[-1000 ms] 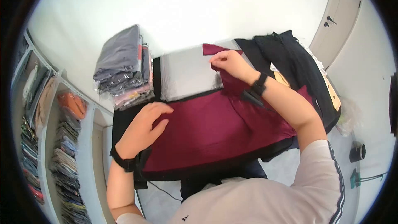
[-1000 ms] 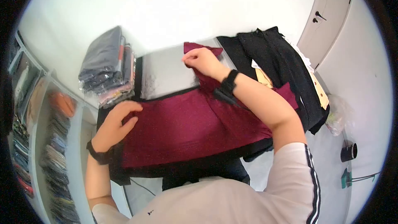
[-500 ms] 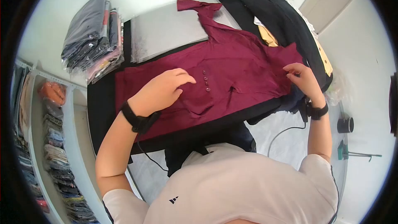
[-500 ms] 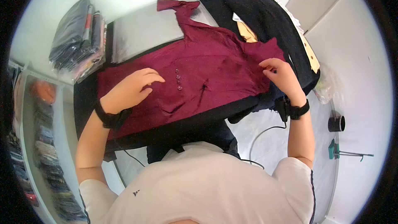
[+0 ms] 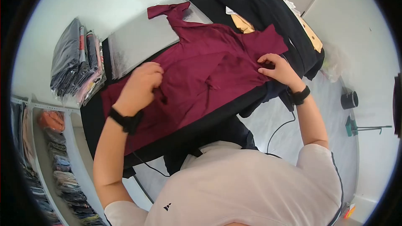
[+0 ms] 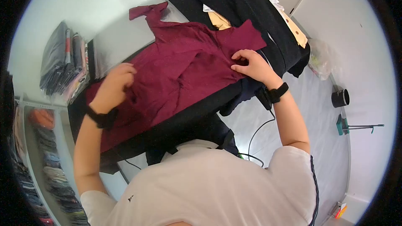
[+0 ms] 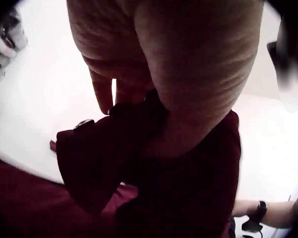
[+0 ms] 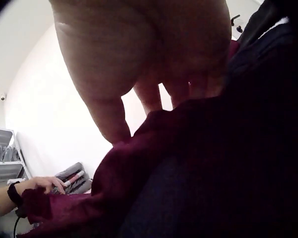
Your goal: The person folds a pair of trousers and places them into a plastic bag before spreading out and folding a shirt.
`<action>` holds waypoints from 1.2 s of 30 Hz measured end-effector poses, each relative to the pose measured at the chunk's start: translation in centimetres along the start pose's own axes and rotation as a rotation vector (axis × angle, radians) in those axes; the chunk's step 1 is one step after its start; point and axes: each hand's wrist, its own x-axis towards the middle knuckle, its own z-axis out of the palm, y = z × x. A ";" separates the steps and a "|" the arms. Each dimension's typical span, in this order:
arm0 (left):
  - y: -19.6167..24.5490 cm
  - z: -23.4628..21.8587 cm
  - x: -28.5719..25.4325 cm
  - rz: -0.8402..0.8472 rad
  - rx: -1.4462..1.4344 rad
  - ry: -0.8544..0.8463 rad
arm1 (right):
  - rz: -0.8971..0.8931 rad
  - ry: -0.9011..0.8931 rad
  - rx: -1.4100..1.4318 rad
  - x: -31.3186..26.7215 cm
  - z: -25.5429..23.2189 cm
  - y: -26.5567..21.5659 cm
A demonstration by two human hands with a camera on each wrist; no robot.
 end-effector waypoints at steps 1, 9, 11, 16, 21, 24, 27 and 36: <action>0.7 -1.5 -0.8 -0.108 0.007 0.050 | 0.006 0.001 0.005 -0.1 0.2 -0.2; 0.2 -11.0 -9.1 -0.627 -0.004 0.468 | -0.088 0.078 -0.087 -0.5 1.1 -0.1; -1.2 -12.2 -11.5 -0.675 -0.070 0.471 | -0.107 0.100 -0.041 -0.9 1.2 0.5; -1.2 -10.7 -13.2 -0.742 0.004 0.239 | -0.139 0.129 0.031 -1.8 1.3 1.1; -0.6 -10.1 -15.0 -0.577 0.242 0.390 | -0.170 0.164 -0.027 -2.4 1.9 1.6; 1.1 -8.9 -18.8 -0.756 0.342 0.509 | -0.182 0.190 -0.027 -2.9 2.3 1.6; 5.0 -5.3 -20.1 -0.749 0.402 0.197 | -0.169 0.206 -0.046 -3.3 2.7 1.2; 5.6 -3.0 -21.4 -0.685 0.465 0.237 | -0.252 0.238 -0.240 -3.4 3.3 1.5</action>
